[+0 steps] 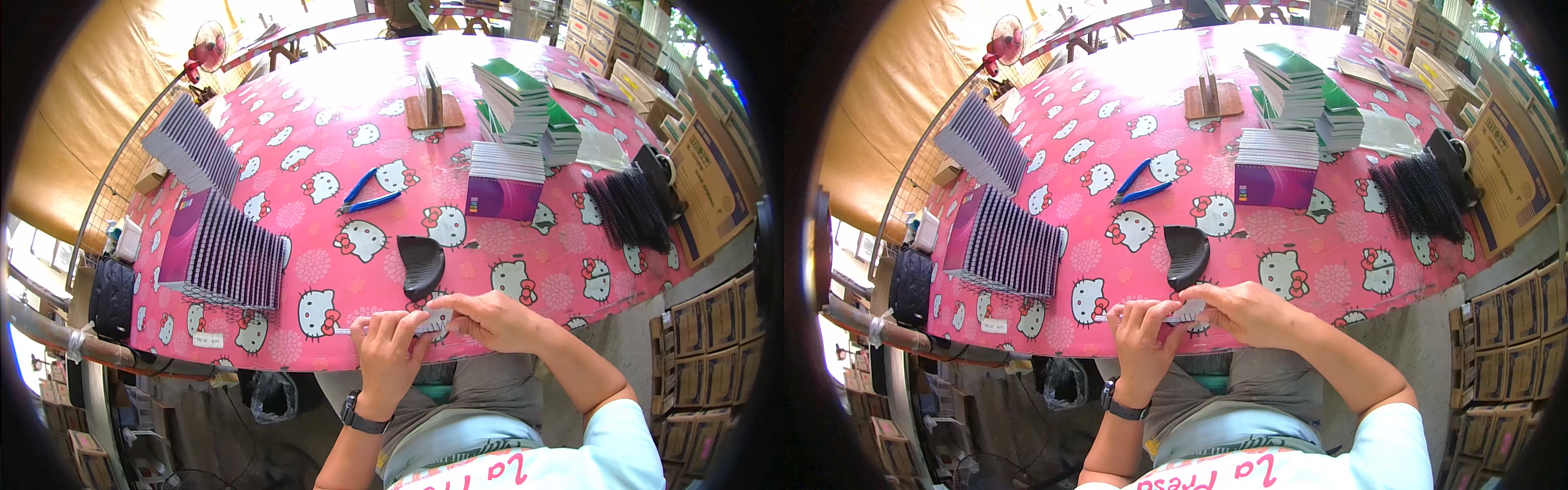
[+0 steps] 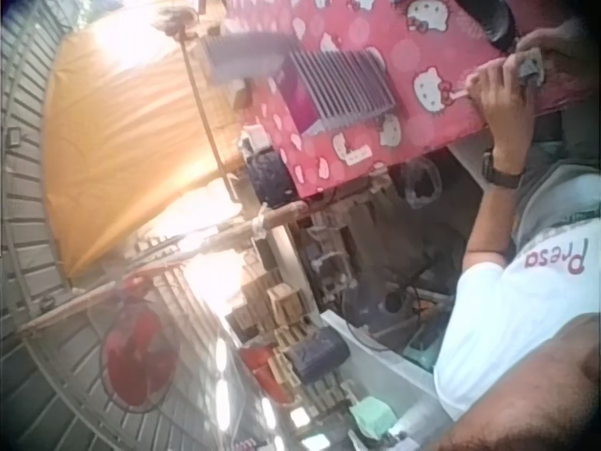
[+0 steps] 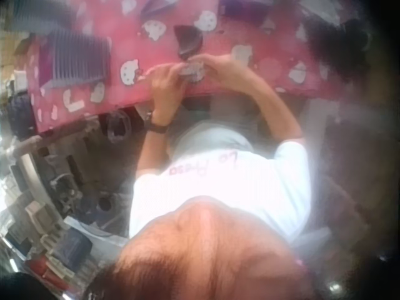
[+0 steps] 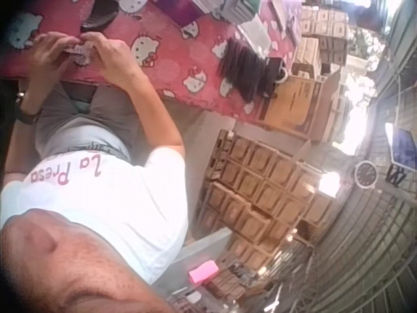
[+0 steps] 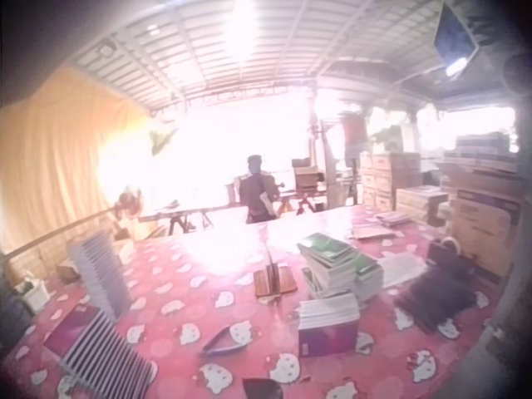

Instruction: The person threads plastic spirals through the pre-punched holes of notebooks by hand, uses a crimping tool to finish the ends, and stacks the notebooks on a table.

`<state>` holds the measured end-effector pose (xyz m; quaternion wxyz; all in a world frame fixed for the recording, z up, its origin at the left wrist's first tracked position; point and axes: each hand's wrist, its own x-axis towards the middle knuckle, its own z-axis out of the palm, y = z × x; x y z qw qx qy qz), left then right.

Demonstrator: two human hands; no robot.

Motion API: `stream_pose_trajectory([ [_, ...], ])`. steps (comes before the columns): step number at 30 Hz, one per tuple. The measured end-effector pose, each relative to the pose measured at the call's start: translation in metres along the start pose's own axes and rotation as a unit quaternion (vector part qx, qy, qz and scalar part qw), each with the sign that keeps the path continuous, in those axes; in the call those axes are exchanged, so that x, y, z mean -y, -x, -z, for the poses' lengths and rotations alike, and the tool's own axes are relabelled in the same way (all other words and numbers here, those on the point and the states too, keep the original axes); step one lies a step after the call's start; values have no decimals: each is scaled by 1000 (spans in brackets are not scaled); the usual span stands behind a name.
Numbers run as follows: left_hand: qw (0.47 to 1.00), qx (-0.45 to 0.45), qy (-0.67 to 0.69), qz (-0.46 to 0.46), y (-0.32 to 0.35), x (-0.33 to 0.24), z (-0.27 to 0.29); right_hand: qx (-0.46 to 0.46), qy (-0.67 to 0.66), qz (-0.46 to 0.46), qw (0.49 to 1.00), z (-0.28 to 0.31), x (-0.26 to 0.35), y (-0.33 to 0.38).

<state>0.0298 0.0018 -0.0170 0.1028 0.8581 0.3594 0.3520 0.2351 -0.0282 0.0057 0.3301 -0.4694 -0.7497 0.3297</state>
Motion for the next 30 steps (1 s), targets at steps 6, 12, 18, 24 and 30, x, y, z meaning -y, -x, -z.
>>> stream_pose_trajectory([
  [6, 998, 47, -21, -38, 0, 2, 1, -50, 128, 45, 989, 14, -38, -41],
  [12, 997, 61, -16, -39, -2, 5, 6, 41, 248, 53, 966, 2, -59, -78],
  [18, 999, 24, -23, 5, -7, 6, 12, 23, 250, 17, 968, -1, -58, -78],
  [24, 998, -13, -47, 34, 9, 37, 14, 123, -262, 26, 957, 26, -37, -32],
  [30, 999, -38, -26, 7, 2, 40, 14, 26, -59, -34, 997, 15, -18, -15],
])
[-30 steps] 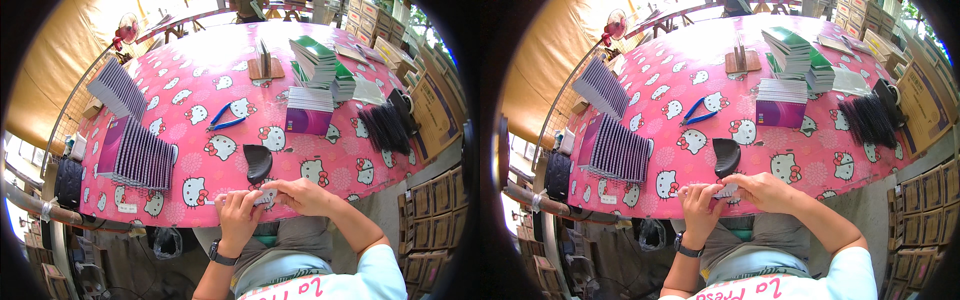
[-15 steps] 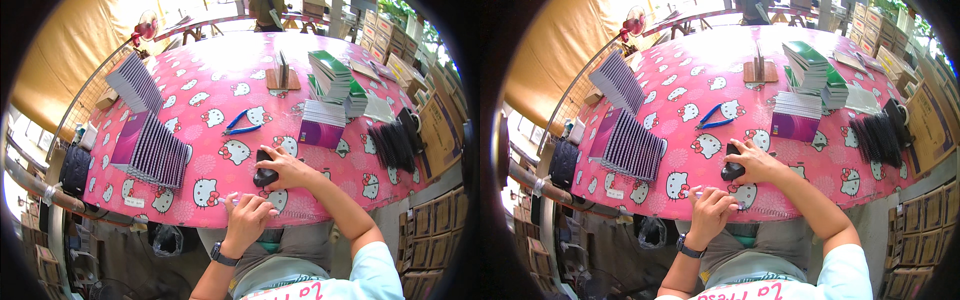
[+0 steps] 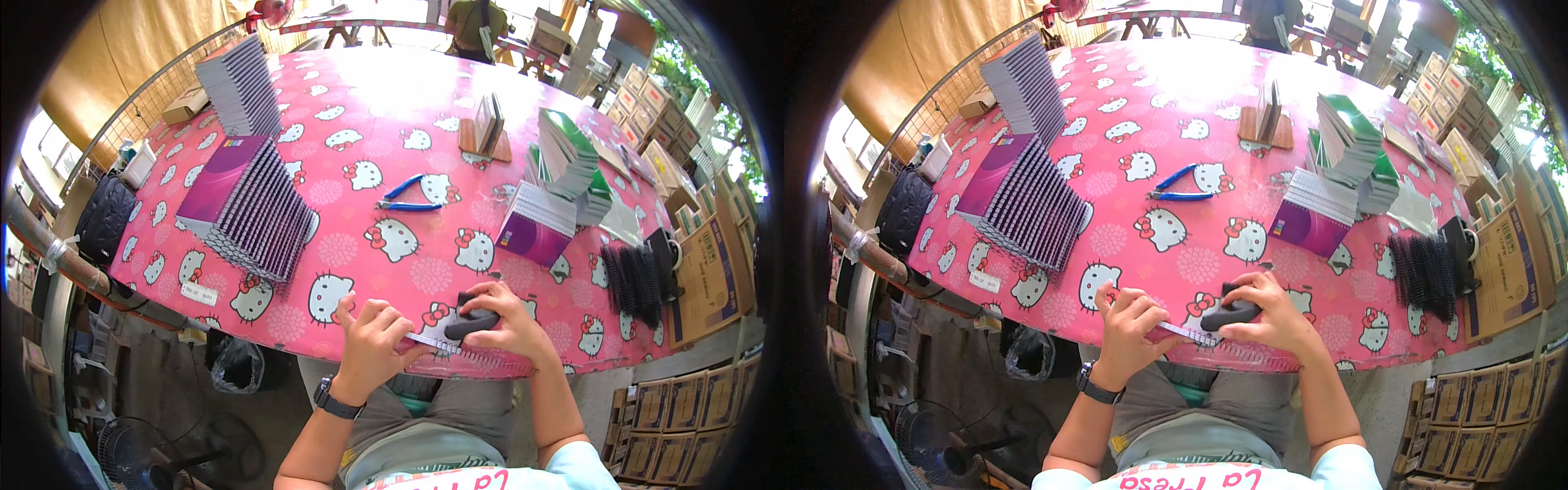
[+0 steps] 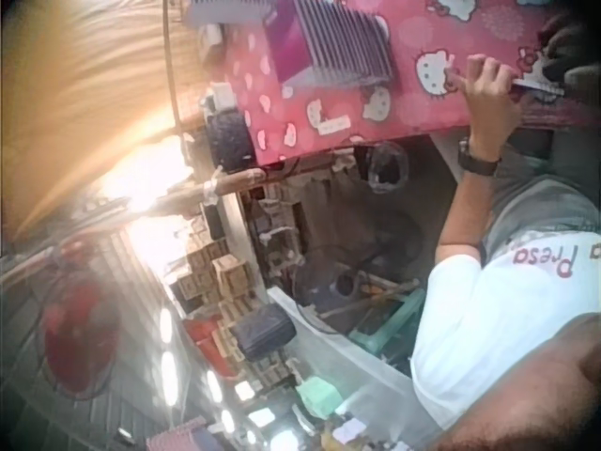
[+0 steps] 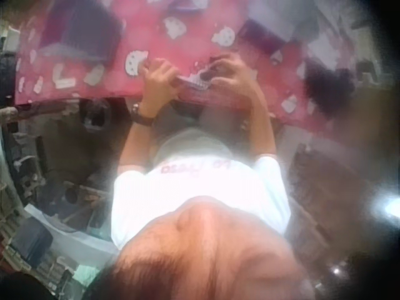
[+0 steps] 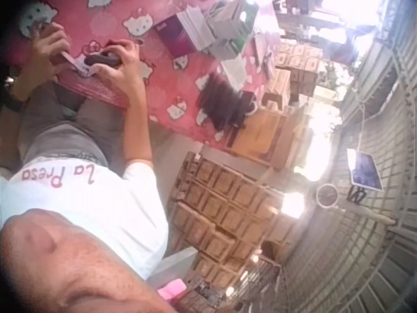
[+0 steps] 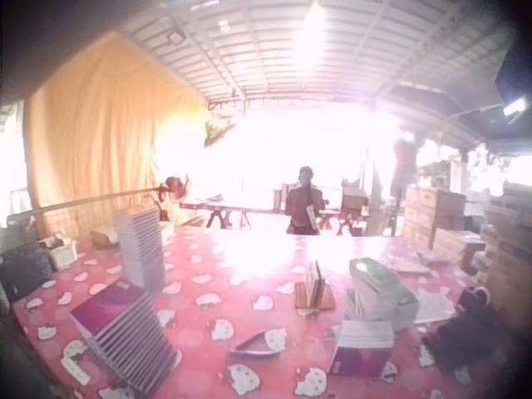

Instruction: The person threads plastic spirals through the pre-punched holes of notebooks by hand, uses a crimping tool to finish the ends, and stacks the notebooks on a table.

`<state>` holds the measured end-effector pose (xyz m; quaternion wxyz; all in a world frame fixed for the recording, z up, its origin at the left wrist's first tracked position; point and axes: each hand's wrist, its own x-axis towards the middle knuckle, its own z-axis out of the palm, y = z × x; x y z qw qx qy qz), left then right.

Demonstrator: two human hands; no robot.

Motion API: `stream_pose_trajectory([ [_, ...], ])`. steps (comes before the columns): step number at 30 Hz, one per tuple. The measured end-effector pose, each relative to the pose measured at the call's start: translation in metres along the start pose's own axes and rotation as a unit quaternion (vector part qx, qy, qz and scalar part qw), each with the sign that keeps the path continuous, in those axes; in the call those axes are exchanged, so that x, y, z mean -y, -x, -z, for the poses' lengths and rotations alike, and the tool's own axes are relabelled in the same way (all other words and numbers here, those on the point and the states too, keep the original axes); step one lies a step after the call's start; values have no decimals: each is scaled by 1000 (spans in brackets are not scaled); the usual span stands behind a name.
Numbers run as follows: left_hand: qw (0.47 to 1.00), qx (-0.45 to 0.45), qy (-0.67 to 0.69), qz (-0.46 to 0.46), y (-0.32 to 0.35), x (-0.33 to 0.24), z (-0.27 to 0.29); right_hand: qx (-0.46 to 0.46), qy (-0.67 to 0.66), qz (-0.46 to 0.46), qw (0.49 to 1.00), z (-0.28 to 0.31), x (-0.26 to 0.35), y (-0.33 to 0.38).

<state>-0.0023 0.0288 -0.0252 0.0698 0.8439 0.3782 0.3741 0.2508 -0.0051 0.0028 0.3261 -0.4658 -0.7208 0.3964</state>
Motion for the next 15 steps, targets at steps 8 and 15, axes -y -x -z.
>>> stream_pose_trajectory([
  [8, 999, 11, 31, -7, 5, 6, 0, 14, 63, 26, 998, 2, 7, -23],
  [15, 894, -184, 387, 129, 10, 11, -15, 28, -73, 18, 997, -1, 8, -30],
])
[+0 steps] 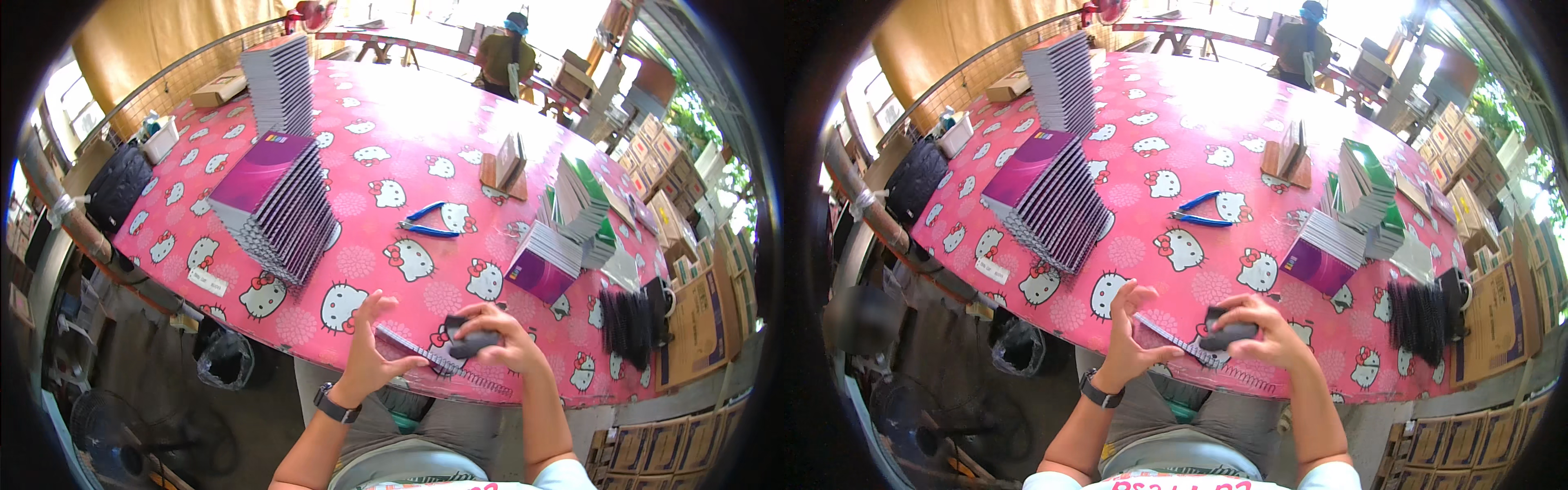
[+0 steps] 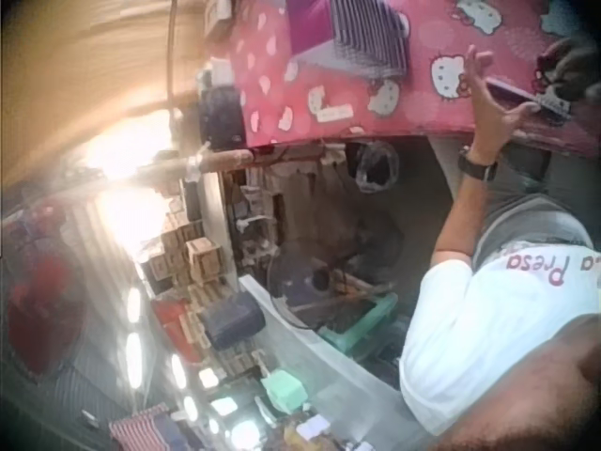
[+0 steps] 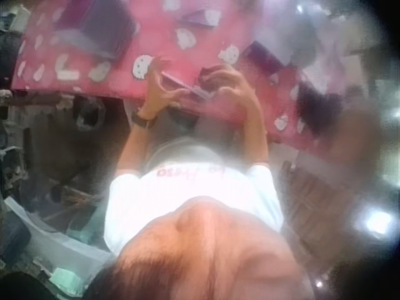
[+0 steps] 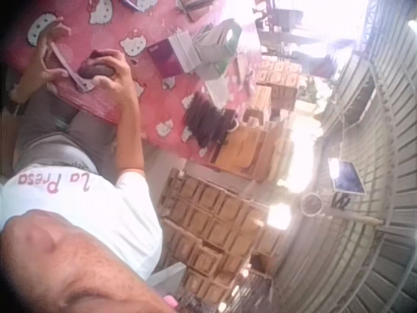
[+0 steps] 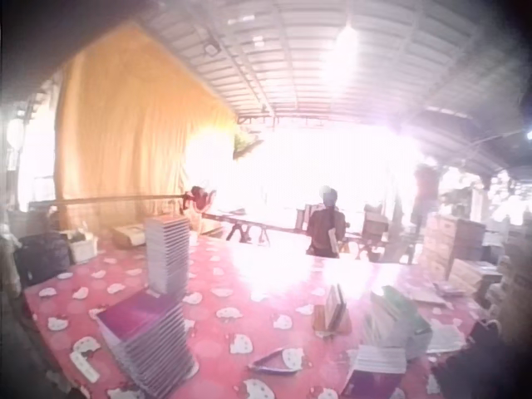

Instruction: The person threads plastic spirals through the pre-punched holes of notebooks by hand, uses a crimping tool to finish the ends, and stacks the notebooks on a table.

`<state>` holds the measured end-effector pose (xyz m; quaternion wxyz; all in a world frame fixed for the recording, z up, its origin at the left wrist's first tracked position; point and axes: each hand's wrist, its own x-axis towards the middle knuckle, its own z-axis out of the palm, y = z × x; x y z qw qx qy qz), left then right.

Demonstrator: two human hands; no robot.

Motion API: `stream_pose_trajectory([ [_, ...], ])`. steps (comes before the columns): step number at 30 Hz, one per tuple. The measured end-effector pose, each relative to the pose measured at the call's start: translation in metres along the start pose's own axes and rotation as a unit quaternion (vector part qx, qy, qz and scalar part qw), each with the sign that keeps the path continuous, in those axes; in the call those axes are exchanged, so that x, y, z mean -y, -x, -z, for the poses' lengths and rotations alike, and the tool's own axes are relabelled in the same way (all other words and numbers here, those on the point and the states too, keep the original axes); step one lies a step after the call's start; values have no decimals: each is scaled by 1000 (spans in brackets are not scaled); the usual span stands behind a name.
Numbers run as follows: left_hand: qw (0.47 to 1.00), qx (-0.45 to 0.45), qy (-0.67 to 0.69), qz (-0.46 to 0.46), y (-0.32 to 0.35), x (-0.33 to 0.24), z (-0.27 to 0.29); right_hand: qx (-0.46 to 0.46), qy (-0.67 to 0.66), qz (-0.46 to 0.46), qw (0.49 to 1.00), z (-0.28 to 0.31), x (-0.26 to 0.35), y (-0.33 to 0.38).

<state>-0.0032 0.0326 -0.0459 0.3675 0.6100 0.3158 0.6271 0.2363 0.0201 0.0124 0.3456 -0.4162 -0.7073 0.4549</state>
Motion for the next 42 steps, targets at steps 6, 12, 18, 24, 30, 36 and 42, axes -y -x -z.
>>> stream_pose_trajectory([
  [6, 951, 166, 114, 233, 14, 23, 18, -36, 180, -23, 983, -5, -7, -15],
  [12, 971, 172, 83, 140, 14, 27, 19, 27, 122, -2, 992, -11, 0, -25],
  [18, 972, 178, 60, 142, 15, 31, 20, 11, 196, -39, 980, -20, 0, -39],
  [24, 983, 164, -21, 84, 7, 15, 11, -79, 305, 131, 940, -42, 27, -29],
  [30, 994, 65, 7, 93, -1, -22, 15, -154, 144, 126, 969, -75, 42, -27],
  [36, 995, 80, -44, 31, -10, -54, 26, -136, 146, 177, 964, -79, 55, -29],
  [42, 994, 93, -50, 3, -10, -63, 34, -121, 188, 234, 946, -81, 65, -34],
])
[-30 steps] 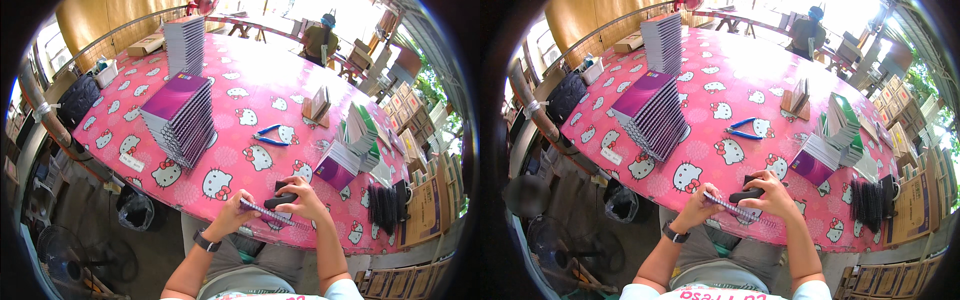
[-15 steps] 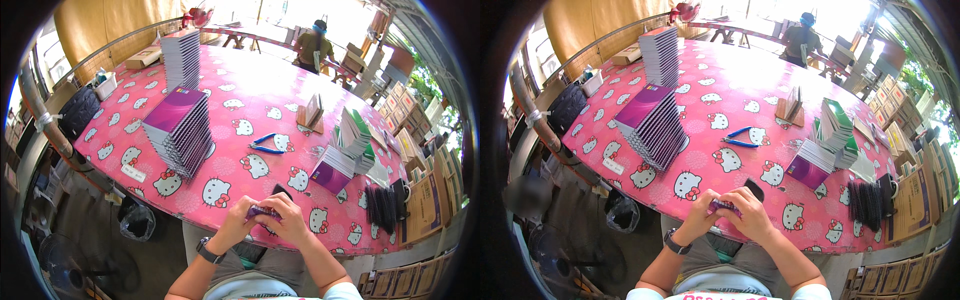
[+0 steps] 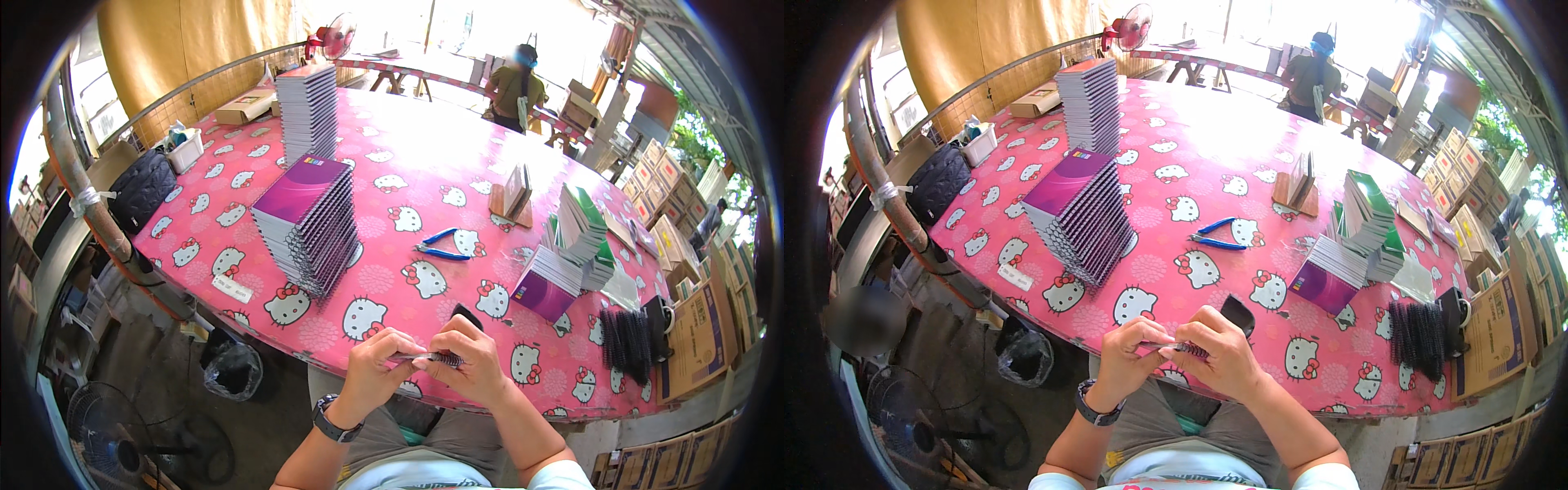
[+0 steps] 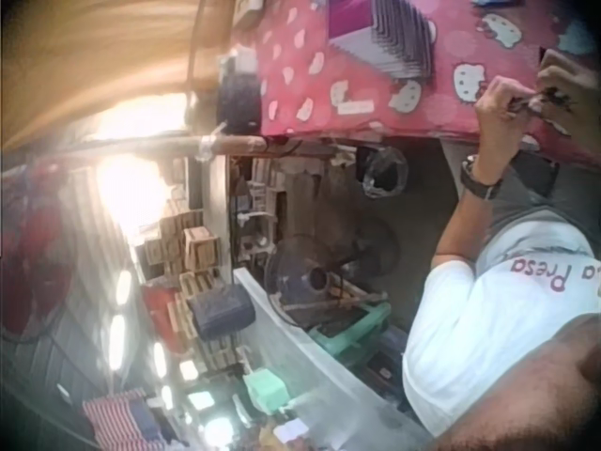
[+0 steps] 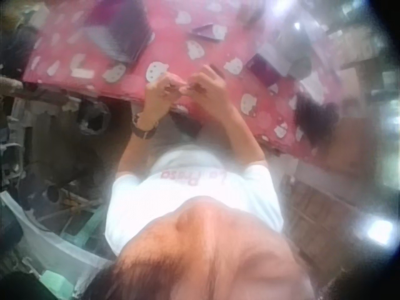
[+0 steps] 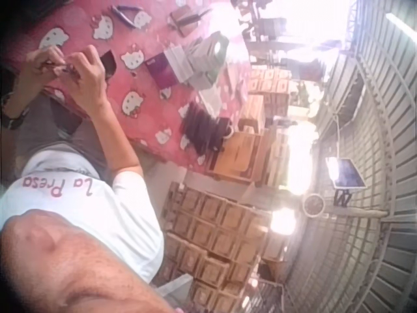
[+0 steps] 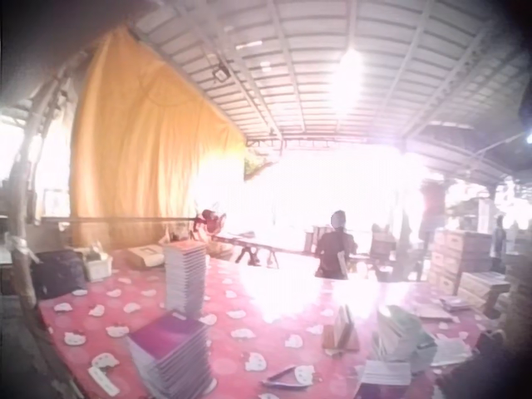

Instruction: The person threads plastic spirals through the pre-punched holes of notebooks by hand, uses a crimping tool to finish the ends, and stacks the notebooks on a table.

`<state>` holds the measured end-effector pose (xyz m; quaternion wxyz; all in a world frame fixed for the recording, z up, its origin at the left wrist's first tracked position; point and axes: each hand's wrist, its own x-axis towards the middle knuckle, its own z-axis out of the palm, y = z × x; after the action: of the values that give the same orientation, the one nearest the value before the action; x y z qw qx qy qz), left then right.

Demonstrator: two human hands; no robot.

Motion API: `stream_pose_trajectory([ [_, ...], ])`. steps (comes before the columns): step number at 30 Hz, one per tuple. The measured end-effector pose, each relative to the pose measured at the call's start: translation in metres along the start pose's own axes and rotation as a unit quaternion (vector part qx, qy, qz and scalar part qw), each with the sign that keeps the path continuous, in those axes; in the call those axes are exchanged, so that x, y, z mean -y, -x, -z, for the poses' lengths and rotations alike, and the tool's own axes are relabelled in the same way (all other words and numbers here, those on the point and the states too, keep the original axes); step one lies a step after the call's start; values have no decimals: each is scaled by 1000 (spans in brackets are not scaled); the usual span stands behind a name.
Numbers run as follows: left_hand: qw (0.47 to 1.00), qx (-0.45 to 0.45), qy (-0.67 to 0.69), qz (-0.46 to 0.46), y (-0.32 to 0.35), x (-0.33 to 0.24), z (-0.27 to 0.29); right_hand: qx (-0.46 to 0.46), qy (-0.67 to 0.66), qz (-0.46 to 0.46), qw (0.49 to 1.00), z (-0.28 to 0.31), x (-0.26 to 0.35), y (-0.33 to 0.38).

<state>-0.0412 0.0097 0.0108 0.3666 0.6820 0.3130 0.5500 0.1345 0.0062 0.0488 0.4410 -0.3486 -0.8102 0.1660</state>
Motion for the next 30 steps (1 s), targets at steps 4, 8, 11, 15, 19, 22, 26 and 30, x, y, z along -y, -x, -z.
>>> stream_pose_trajectory([
  [4, 1000, -14, -19, -15, -1, -3, 7, 36, -4, 3, 999, 2, 7, -7],
  [8, 999, -18, 4, 30, -3, -8, 17, 35, -8, 12, 999, -1, 13, -17],
  [11, 999, -31, -23, 35, -6, -13, 23, 38, 14, 27, 999, -4, 15, -28],
  [15, 970, 2, -234, -70, -28, -26, 45, 116, 49, -16, 992, -1, 19, -47],
  [19, 951, -253, -171, -54, -82, -41, 93, -108, 126, 78, 983, 5, 23, -83],
  [22, 909, -358, -175, -120, -124, -31, 126, -128, 117, 38, 984, 27, 0, -79],
  [26, 861, -297, -412, -15, -138, 13, 149, -101, 250, -48, 962, 75, -67, -34],
  [30, 874, -306, -377, -24, -131, 28, 168, -115, 413, -205, 880, 125, -127, 28],
])
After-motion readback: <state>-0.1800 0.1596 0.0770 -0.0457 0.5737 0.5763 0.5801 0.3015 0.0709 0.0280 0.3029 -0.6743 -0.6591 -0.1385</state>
